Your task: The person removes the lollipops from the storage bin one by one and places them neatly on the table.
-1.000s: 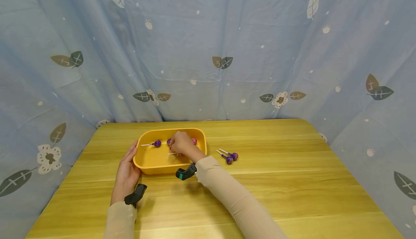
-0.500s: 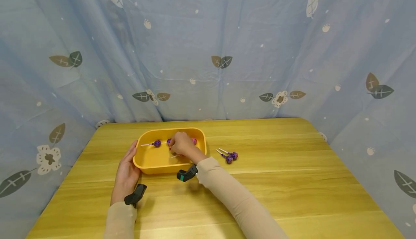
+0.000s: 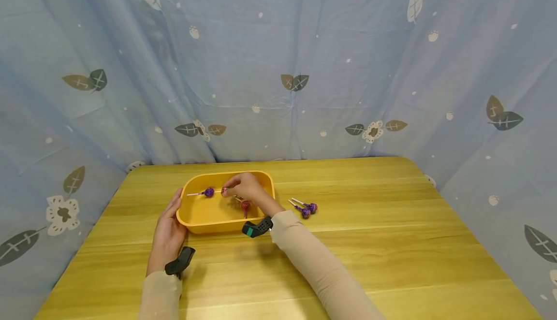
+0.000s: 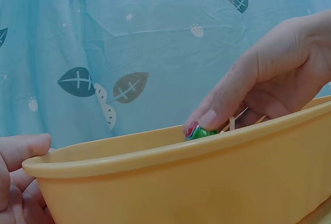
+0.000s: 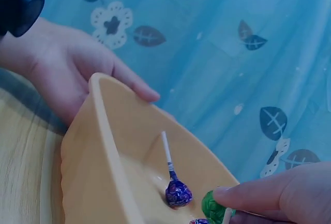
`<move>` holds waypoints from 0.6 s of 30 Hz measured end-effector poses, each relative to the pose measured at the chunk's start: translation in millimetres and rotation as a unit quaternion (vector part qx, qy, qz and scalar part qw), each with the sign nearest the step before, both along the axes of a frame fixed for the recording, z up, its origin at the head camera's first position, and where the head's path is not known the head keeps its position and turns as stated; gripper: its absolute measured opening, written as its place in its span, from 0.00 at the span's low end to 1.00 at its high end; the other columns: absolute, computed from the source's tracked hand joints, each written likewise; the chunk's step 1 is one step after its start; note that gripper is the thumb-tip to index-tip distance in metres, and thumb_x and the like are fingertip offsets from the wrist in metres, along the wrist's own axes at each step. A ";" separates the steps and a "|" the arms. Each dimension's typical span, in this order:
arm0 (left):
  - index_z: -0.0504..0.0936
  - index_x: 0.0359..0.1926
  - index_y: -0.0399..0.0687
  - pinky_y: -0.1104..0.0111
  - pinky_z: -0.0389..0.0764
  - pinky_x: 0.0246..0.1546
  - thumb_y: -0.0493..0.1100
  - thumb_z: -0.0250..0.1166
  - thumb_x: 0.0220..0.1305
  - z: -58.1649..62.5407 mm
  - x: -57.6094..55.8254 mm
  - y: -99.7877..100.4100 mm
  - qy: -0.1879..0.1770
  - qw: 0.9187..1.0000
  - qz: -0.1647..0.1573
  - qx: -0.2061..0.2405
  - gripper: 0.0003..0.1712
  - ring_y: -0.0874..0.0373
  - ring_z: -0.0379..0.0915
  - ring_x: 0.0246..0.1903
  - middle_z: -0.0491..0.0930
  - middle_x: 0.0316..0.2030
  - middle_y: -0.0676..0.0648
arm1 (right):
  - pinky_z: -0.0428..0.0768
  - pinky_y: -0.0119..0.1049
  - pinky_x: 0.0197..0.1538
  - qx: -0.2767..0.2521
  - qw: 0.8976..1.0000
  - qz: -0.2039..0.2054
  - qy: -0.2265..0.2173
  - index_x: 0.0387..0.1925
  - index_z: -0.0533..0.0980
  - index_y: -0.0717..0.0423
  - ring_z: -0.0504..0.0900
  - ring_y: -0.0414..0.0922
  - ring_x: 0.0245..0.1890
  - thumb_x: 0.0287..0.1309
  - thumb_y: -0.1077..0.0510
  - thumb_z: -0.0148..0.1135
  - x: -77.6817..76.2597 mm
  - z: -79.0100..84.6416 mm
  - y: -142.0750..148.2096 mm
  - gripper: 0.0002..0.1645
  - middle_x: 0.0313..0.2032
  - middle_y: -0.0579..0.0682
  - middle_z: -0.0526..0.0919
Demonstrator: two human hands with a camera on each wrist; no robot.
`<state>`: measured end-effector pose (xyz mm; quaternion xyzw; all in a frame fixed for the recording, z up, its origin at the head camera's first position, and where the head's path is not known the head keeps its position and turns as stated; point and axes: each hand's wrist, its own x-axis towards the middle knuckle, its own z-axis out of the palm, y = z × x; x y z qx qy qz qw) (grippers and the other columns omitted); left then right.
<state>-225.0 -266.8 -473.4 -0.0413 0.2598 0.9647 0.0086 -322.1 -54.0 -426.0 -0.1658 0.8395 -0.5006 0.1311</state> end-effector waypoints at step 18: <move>0.46 0.76 0.58 0.70 0.46 0.70 0.38 0.48 0.76 1.8 0.6 0.1 -0.001 1.000 -0.003 0.010 0.35 0.67 0.39 0.72 0.40 0.75 0.62 | 0.81 0.47 0.47 -0.147 0.988 -0.027 -0.049 0.44 0.84 0.61 0.81 0.43 0.36 0.54 0.60 0.72 6.8 5.1 11.7 0.16 0.36 0.44 0.84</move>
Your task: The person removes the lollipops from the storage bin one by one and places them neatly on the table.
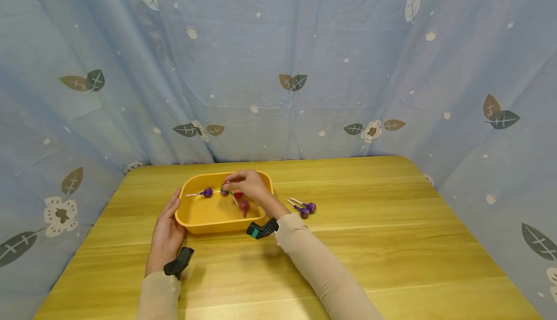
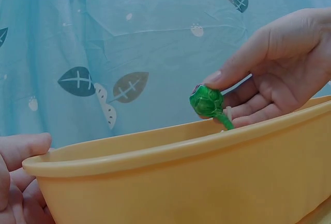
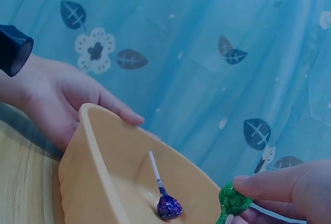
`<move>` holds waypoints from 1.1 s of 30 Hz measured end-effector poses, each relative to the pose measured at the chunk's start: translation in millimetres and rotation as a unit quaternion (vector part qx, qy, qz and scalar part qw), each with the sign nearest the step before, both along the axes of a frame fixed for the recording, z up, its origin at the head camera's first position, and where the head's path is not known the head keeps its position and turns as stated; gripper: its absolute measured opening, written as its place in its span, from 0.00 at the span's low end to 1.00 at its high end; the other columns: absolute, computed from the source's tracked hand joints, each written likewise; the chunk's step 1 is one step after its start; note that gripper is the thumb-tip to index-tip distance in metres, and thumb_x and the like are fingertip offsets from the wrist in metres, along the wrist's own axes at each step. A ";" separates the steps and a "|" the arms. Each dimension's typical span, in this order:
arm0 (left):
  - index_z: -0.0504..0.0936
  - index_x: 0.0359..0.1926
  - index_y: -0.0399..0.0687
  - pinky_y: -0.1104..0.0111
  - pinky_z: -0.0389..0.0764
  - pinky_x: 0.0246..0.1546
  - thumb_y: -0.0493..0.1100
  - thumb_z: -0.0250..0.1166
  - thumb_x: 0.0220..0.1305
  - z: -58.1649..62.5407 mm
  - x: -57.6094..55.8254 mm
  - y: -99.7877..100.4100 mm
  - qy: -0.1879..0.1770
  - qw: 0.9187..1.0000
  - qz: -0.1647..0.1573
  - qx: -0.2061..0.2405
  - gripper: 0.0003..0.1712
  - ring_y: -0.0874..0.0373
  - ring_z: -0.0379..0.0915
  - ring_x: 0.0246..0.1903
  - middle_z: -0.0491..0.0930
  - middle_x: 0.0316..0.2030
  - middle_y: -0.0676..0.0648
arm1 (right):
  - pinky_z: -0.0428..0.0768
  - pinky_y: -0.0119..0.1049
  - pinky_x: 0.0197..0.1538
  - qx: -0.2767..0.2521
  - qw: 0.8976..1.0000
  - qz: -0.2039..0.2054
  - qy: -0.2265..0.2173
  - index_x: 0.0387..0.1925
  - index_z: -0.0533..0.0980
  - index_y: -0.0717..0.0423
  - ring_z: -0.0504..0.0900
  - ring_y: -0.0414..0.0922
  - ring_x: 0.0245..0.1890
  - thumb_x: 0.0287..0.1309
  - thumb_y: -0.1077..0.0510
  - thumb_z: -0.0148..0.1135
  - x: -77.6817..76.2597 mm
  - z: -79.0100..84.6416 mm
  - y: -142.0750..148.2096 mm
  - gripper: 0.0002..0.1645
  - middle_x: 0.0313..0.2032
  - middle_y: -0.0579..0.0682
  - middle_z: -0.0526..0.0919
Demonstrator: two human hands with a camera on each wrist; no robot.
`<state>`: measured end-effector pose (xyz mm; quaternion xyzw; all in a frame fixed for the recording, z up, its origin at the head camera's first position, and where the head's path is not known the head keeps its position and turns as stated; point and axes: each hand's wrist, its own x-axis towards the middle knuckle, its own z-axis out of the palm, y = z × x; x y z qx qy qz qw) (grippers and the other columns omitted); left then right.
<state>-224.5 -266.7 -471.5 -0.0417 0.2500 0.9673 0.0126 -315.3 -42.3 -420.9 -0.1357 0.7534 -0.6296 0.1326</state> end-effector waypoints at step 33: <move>0.48 0.76 0.59 0.70 0.44 0.70 0.39 0.48 0.76 -1.3 0.1 -0.1 -0.002 1.000 0.001 -0.010 0.34 0.67 0.36 0.72 0.38 0.75 0.63 | 0.79 0.50 0.52 -0.123 0.991 -0.001 -0.053 0.53 0.77 0.68 0.84 0.52 0.39 0.62 0.60 0.65 20.4 4.9 56.5 0.20 0.41 0.55 0.82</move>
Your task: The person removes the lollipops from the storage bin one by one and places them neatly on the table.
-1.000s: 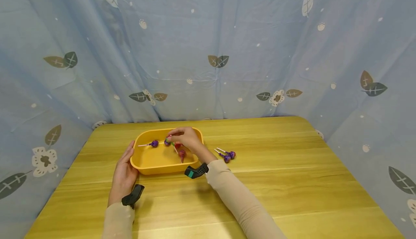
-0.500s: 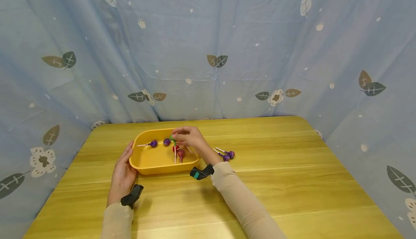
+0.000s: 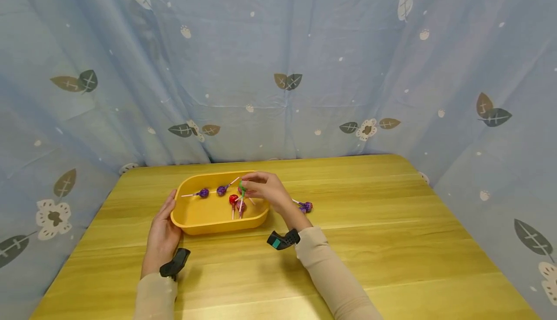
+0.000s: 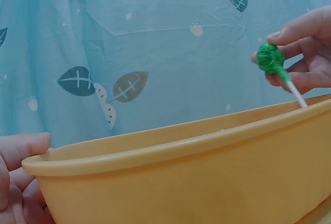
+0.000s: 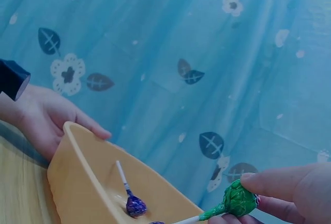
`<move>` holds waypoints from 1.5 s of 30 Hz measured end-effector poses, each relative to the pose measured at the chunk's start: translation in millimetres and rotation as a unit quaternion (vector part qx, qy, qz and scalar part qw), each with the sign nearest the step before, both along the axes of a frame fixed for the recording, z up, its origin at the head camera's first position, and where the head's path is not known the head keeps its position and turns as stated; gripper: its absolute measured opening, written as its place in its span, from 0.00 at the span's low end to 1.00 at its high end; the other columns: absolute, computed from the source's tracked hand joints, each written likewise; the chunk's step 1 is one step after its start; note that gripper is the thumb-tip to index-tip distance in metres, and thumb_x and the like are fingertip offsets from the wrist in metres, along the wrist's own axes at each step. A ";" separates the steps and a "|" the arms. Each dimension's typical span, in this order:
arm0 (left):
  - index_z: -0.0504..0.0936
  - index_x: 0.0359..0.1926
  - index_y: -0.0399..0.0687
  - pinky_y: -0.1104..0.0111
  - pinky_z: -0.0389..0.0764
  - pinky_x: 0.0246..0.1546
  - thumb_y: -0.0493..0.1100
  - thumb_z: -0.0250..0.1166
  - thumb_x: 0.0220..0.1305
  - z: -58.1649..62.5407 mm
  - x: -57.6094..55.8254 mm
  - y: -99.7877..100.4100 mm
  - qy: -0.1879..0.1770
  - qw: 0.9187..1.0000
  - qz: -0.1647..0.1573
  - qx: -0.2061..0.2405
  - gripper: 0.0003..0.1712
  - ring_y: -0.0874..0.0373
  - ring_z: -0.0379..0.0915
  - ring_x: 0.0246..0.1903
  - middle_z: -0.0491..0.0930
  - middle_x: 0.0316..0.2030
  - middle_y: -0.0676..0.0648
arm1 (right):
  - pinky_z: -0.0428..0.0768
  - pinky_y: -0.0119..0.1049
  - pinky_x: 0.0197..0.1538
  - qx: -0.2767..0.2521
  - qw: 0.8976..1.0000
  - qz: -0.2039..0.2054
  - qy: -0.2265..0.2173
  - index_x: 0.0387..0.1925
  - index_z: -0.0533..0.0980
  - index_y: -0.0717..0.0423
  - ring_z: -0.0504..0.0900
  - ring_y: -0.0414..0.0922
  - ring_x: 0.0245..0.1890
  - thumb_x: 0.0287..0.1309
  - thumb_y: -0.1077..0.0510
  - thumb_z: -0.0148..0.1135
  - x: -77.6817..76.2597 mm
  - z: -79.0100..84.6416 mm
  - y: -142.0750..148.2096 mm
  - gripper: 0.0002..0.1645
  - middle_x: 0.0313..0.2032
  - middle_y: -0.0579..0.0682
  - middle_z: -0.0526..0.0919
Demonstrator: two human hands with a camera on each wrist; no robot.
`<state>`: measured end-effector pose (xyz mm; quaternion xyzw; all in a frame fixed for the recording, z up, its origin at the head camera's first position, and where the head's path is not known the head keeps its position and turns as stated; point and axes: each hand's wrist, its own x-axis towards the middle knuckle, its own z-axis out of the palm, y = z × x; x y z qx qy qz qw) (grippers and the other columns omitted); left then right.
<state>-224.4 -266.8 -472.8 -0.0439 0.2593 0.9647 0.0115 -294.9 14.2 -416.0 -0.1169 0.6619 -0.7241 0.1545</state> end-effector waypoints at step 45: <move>0.71 0.67 0.55 0.70 0.42 0.70 0.37 0.48 0.76 -2.9 -0.7 -1.7 0.022 0.999 -0.008 0.036 0.23 0.66 0.34 0.72 0.38 0.75 0.62 | 0.80 0.40 0.51 -0.115 0.986 -0.111 -0.048 0.56 0.74 0.68 0.82 0.48 0.41 0.64 0.65 0.60 -3.8 -3.3 77.9 0.20 0.45 0.58 0.78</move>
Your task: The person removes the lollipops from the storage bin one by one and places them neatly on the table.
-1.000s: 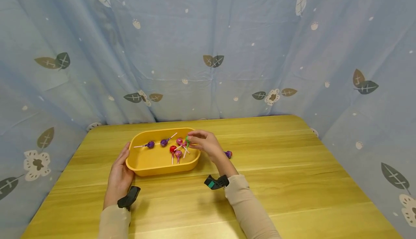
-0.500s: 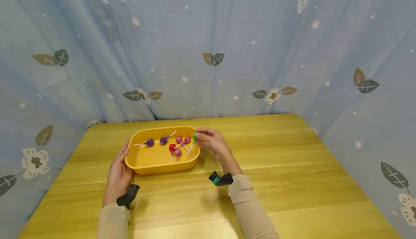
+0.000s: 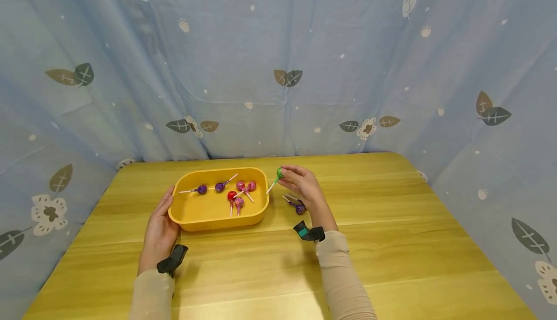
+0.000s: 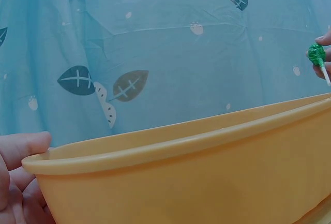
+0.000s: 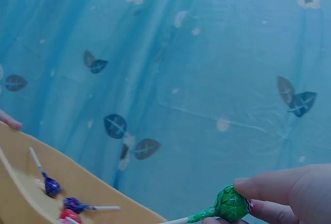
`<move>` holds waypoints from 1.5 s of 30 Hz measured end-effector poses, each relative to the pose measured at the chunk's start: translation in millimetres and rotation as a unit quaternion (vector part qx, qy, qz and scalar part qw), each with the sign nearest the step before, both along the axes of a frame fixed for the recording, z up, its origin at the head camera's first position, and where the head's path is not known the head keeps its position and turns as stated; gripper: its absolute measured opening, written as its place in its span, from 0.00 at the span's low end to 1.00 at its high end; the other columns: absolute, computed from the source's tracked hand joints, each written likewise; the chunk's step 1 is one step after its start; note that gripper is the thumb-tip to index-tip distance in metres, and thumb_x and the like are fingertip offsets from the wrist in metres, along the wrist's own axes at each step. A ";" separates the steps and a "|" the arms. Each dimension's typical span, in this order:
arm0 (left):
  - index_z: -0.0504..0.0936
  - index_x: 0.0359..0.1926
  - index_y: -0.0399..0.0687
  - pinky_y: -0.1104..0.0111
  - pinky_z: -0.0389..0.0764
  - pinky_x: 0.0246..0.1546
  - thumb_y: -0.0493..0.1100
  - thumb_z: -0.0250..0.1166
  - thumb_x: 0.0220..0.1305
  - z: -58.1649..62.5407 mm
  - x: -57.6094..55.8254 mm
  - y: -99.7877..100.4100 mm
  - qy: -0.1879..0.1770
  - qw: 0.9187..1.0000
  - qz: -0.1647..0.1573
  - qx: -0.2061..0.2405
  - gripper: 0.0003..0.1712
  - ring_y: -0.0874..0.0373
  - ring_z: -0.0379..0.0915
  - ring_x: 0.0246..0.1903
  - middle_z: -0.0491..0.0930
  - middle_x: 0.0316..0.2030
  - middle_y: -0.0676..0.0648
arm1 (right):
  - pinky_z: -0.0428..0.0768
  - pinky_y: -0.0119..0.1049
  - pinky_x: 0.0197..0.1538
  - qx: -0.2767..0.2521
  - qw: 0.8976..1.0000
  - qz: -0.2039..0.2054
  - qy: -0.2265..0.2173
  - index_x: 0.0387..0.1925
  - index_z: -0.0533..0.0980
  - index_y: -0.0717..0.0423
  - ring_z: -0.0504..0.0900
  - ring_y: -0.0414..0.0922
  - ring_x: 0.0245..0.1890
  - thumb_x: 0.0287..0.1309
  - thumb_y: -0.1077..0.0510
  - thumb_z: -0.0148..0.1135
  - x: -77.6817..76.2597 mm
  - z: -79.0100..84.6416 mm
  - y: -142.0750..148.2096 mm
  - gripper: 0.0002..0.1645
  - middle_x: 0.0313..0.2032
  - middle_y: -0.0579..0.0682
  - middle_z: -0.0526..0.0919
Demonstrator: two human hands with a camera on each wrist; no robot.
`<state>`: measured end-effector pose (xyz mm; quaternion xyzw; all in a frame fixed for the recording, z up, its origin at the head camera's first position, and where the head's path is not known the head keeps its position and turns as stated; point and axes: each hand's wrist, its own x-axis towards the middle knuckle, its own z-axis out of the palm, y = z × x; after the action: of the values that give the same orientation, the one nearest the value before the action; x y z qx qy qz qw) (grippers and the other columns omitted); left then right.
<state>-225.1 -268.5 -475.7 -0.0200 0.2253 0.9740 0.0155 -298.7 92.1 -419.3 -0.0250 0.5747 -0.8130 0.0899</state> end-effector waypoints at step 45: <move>0.46 0.76 0.60 0.70 0.42 0.70 0.38 0.47 0.76 -0.2 0.4 -1.3 0.004 1.000 -0.009 -0.014 0.34 0.66 0.33 0.72 0.35 0.75 0.62 | 0.72 0.47 0.60 0.055 0.994 -0.025 -0.092 0.62 0.68 0.69 0.83 0.50 0.45 0.68 0.65 0.55 -3.3 -26.6 91.9 0.23 0.41 0.53 0.82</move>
<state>-224.7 -269.8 -475.9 -0.0142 0.2393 0.9706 0.0233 -302.1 184.0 -445.8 0.0689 0.6081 -0.7813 0.1229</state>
